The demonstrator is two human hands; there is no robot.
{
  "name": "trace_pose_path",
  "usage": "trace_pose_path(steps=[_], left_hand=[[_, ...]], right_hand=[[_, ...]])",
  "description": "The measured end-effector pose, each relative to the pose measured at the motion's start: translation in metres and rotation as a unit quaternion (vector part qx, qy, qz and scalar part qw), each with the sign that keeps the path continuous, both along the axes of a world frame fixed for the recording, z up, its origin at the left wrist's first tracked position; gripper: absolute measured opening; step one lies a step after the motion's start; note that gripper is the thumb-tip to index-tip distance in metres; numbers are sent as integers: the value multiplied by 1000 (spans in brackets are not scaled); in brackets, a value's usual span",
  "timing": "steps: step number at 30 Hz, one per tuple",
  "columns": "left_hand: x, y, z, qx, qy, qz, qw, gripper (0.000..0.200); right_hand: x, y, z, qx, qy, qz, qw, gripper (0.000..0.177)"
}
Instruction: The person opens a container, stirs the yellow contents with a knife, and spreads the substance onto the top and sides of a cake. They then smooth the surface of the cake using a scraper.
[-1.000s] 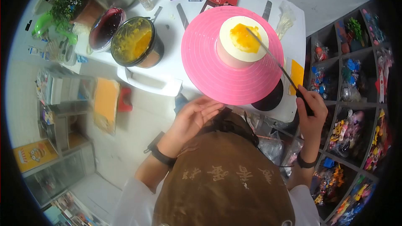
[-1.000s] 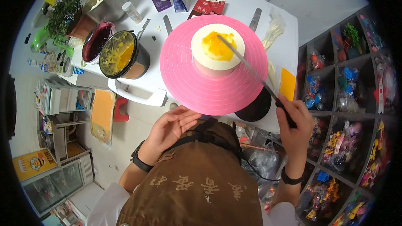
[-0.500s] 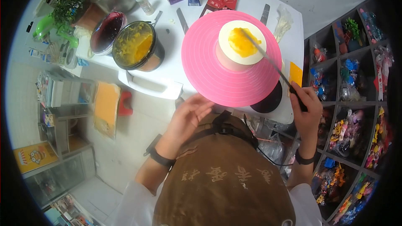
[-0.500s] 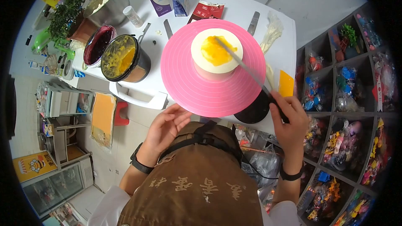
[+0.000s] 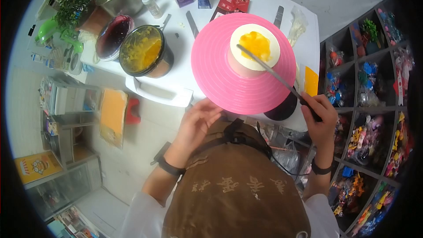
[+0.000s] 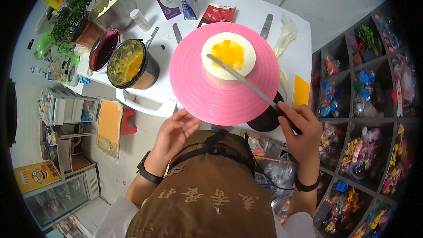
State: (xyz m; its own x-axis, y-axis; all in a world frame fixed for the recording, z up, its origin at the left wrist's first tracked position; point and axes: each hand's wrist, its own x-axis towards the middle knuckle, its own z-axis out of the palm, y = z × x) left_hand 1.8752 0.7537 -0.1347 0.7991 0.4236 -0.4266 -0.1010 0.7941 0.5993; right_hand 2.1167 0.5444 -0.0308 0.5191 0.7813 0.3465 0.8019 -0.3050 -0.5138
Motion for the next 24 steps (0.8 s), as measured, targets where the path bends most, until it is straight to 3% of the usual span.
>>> trace_pose_path(steps=[4,7,10,13,20,24], left_hand=[[4,18,5,-7,-70,91,993,49],[11,17,7,5,-29,166,986,50],[8,14,-1,-22,-18,10,1000,51],[7,10,0,-42,-7,-48,998,51],[15,31,2,-34,-86,144,985,62],[14,24,2,-41,-78,83,993,57]], right_hand=[[8,1,-2,20,-5,-40,999,29],[6,7,-2,6,1,-31,1000,29],[3,6,2,-7,5,0,1000,29],[10,2,-2,13,-10,-7,1000,29],[18,9,-4,-12,-4,6,1000,30],[23,1,0,2,1,28,1000,32]])
